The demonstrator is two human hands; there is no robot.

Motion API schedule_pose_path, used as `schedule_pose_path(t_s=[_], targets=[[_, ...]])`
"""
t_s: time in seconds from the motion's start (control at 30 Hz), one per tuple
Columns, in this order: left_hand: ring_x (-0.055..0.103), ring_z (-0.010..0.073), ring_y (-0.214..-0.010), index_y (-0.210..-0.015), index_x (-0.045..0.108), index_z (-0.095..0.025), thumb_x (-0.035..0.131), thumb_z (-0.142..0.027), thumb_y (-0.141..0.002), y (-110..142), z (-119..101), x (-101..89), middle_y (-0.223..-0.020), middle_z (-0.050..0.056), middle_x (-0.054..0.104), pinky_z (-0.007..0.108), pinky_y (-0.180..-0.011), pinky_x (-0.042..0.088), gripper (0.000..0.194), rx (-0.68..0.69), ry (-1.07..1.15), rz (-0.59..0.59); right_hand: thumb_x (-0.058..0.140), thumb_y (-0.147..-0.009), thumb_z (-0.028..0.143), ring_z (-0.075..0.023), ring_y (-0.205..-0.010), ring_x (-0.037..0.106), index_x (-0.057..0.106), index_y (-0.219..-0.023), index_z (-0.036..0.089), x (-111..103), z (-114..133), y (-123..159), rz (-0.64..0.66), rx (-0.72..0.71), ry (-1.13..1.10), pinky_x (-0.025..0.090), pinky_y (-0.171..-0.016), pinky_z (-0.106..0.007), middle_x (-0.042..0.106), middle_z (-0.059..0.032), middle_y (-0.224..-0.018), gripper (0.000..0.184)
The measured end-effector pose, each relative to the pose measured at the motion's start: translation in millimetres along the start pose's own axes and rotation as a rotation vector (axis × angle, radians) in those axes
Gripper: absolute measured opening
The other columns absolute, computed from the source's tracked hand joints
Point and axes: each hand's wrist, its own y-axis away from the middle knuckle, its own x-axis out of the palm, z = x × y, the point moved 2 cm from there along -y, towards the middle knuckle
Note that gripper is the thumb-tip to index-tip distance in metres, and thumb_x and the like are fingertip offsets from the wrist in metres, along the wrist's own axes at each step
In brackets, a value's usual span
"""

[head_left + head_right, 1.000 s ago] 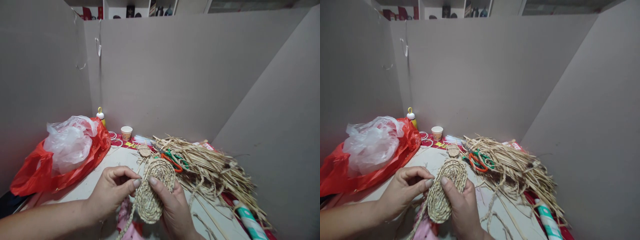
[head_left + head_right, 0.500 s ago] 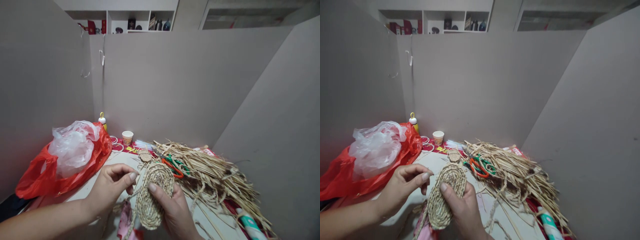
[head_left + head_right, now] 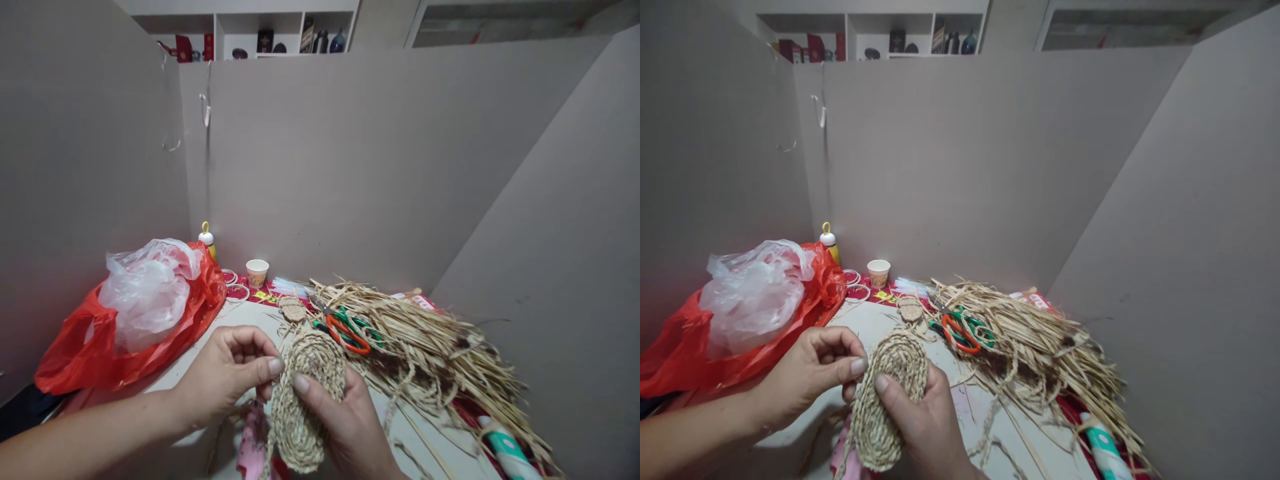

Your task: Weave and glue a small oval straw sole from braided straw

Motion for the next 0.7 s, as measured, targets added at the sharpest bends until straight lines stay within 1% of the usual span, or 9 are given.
schedule_pose_path(t_s=[0.1,0.2,0.37,0.53,0.63,0.7], targets=[[0.053,0.0066,-0.047,-0.071,0.061,-0.013,0.08,-0.036,-0.068,0.8,1.7,1.1,-0.053,-0.004,0.058,0.018,-0.049,0.043,0.03,0.005,-0.018,-0.011,0.079,-0.07,0.033,-0.0226,-0.06,0.069,0.07,-0.078,0.017,-0.2,-1.0,0.2,-0.007,-0.008,0.006,0.054,-0.059,-0.033,0.074,-0.0057,-0.065,0.02],[0.053,0.0067,-0.048,-0.071,0.061,-0.013,0.08,-0.038,-0.067,1.5,2.6,2.2,-0.054,-0.004,0.058,0.018,-0.049,0.042,0.032,0.002,-0.026,-0.014,0.08,-0.069,0.033,-0.0242,-0.061,0.069,0.071,-0.08,0.016,-1.8,-2.0,0.2,-0.045,-0.023,0.044,0.054,-0.055,-0.032,0.073,-0.0061,-0.063,0.023],[0.051,0.0058,-0.048,-0.072,0.061,-0.012,0.079,-0.038,-0.067,1.3,3.9,3.5,-0.056,-0.004,0.057,0.018,-0.049,0.041,0.032,0.028,-0.014,-0.012,0.081,-0.069,0.032,-0.0237,-0.06,0.07,0.071,-0.083,0.017,-5.0,-5.9,1.2,-0.072,0.0,0.018,0.054,-0.056,-0.033,0.074,-0.0064,-0.065,0.023],[0.051,0.006,-0.049,-0.073,0.063,-0.012,0.078,-0.036,-0.069,0.5,9.1,3.8,-0.057,-0.003,0.057,0.018,-0.05,0.04,0.028,0.038,-0.01,-0.005,0.08,-0.07,0.031,-0.0229,-0.057,0.069,0.069,-0.084,0.017,-8.4,-6.7,1.7,-0.107,-0.025,0.08,0.053,-0.053,-0.032,0.074,-0.0061,-0.064,0.022],[0.051,0.0063,-0.049,-0.073,0.064,-0.013,0.078,-0.036,-0.07,0.4,8.5,2.1,-0.057,-0.003,0.057,0.018,-0.05,0.04,0.028,0.055,-0.012,0.001,0.08,-0.069,0.033,-0.0231,-0.058,0.068,0.07,-0.08,0.016,-6.8,-1.9,0.2,-0.069,-0.021,0.098,0.054,-0.055,-0.032,0.073,-0.0059,-0.063,0.023],[0.053,0.0074,-0.05,-0.072,0.066,-0.012,0.075,-0.038,-0.073,0.3,6.0,0.3,-0.057,-0.002,0.058,0.02,-0.052,0.042,0.027,0.065,-0.055,0.017,0.08,-0.069,0.036,-0.0233,-0.06,0.068,0.071,-0.08,0.015,-5.7,2.1,-1.2,-0.031,-0.021,0.108,0.053,-0.057,-0.032,0.073,-0.0065,-0.065,0.025]])
